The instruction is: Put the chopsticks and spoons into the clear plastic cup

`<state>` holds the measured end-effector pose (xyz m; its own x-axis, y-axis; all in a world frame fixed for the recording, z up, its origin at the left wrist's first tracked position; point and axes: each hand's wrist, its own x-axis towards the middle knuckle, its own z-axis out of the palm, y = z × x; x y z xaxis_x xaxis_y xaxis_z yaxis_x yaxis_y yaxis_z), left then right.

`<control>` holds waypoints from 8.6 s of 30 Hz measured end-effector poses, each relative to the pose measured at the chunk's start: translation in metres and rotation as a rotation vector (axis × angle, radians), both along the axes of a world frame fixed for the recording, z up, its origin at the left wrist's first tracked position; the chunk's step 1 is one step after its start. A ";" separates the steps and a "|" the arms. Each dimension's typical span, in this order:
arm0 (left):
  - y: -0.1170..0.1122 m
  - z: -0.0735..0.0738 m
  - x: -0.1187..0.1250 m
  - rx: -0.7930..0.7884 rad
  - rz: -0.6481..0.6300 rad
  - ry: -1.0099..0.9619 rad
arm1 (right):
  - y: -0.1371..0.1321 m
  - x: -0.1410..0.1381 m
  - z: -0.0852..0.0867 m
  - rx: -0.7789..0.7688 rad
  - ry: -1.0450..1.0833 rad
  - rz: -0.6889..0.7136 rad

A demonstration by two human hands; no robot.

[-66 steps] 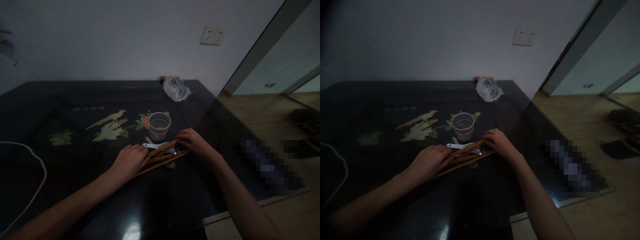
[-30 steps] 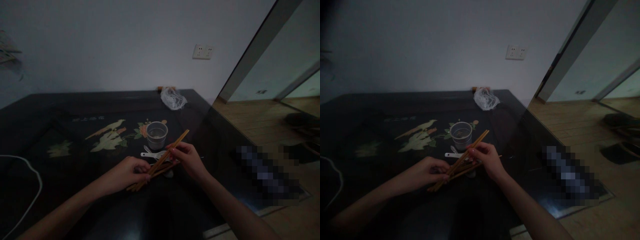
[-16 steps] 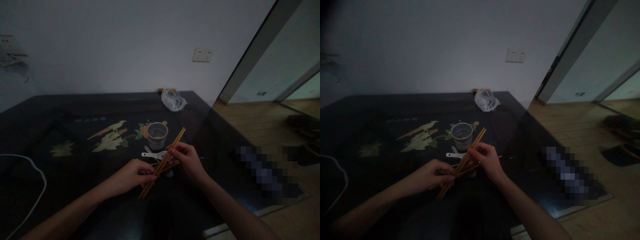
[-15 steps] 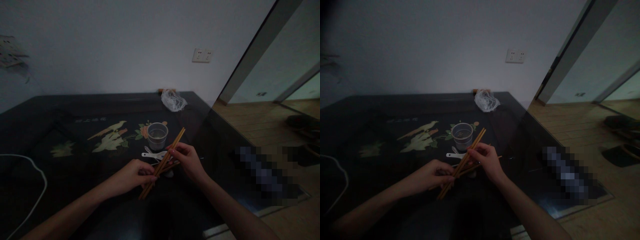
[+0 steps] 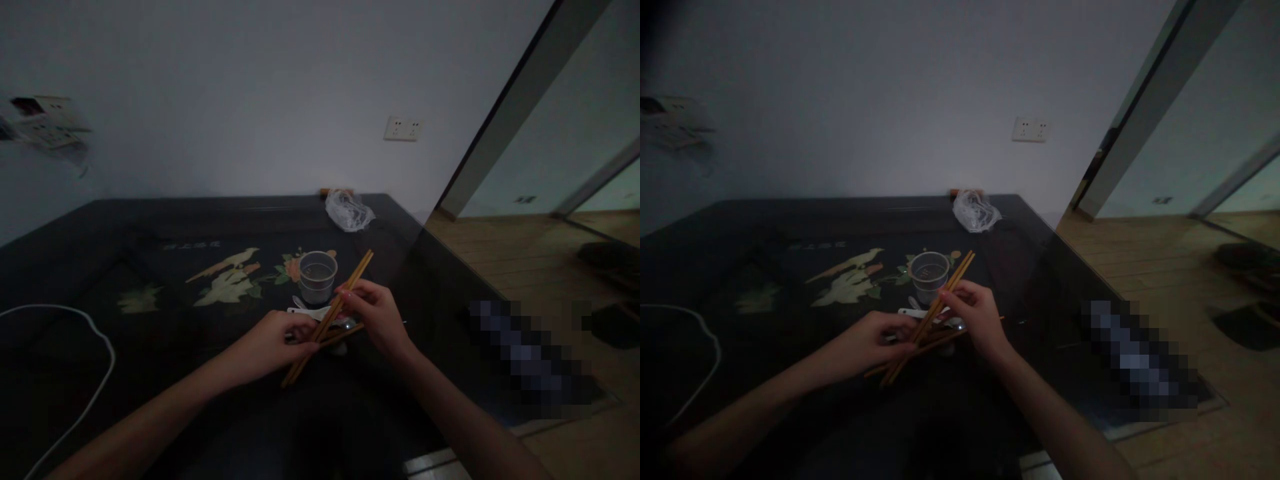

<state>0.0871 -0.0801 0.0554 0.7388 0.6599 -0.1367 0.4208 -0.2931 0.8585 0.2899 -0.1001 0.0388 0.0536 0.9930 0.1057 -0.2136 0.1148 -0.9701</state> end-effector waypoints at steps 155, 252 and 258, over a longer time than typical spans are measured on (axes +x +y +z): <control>0.032 -0.018 0.101 0.683 -0.124 0.690 | 0.009 0.089 -0.032 0.169 -1.195 0.382; 0.126 0.023 0.038 0.716 0.541 -0.018 | 0.003 0.066 -0.025 0.053 -1.255 0.273; 0.126 0.020 0.038 0.727 0.546 -0.017 | 0.003 0.066 -0.023 0.043 -1.257 0.277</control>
<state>0.1248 0.0464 0.0754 0.2958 0.8379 0.4587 0.6491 -0.5286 0.5471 0.3556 -0.0972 0.0161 -0.3115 0.9496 -0.0352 0.8184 0.2492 -0.5178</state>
